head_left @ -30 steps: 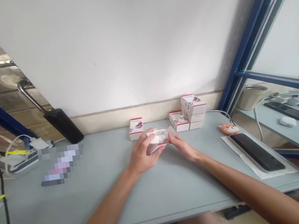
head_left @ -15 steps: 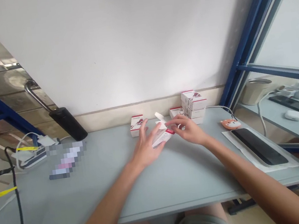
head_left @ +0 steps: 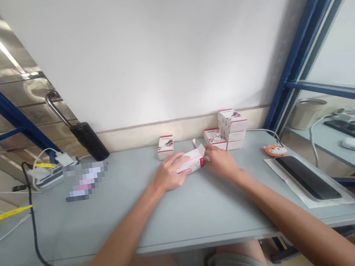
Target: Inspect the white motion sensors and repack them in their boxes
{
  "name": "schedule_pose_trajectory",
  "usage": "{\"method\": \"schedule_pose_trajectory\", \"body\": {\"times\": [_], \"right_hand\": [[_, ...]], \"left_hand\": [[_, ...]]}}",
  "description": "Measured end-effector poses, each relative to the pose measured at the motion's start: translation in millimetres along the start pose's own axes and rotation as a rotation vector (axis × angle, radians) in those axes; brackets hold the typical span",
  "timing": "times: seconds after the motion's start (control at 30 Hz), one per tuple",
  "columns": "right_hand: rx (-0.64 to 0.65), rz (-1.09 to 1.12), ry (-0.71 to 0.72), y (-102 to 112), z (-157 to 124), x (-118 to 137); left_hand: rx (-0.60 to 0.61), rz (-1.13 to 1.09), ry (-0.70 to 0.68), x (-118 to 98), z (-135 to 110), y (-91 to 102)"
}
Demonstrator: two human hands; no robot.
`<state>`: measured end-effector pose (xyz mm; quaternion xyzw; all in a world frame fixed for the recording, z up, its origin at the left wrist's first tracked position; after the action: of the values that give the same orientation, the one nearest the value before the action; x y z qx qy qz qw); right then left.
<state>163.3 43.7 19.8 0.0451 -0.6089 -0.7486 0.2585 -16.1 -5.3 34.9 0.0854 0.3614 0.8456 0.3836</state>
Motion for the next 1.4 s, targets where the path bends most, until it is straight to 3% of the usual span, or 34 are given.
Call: {"method": "schedule_pose_trajectory", "body": {"times": [0.23,0.43,0.63,0.8,1.0,1.17,1.4], "right_hand": [[0.075,-0.173,0.029,-7.8,4.6,18.4],[0.042,-0.105,-0.021,-7.8,12.3,13.1],[-0.084,0.159,-0.100,6.7,6.2,-13.7],[-0.210,0.585,-0.167,15.5,6.3,-41.3],[-0.120,1.088,-0.081,10.1,9.8,-35.1],[-0.052,1.174,-0.103,8.6,4.3,-27.7],[-0.311,1.205,-0.222,22.2,7.0,-53.1]], "left_hand": [[0.083,-0.050,-0.004,2.5,4.7,3.9],[0.170,-0.065,0.066,8.1,11.2,8.0],[0.198,-0.061,0.200,18.8,14.4,23.3],[0.179,-0.076,0.241,22.2,16.2,37.6],[0.172,-0.089,0.236,18.5,13.6,36.9],[0.188,-0.087,0.255,16.3,11.7,29.3],[0.142,-0.061,0.317,22.0,12.0,24.9]]}}
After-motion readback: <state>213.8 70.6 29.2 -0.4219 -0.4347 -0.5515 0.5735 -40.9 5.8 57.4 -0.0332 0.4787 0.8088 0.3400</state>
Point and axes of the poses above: each hand's wrist, its own z-axis towards the middle knuckle, its own y-axis out of the back of the hand, x = y × z, the point moved 8 cm from there along z, towards the middle knuckle, and after that the axes turned 1 degree about -y, right-handed, at the moved point
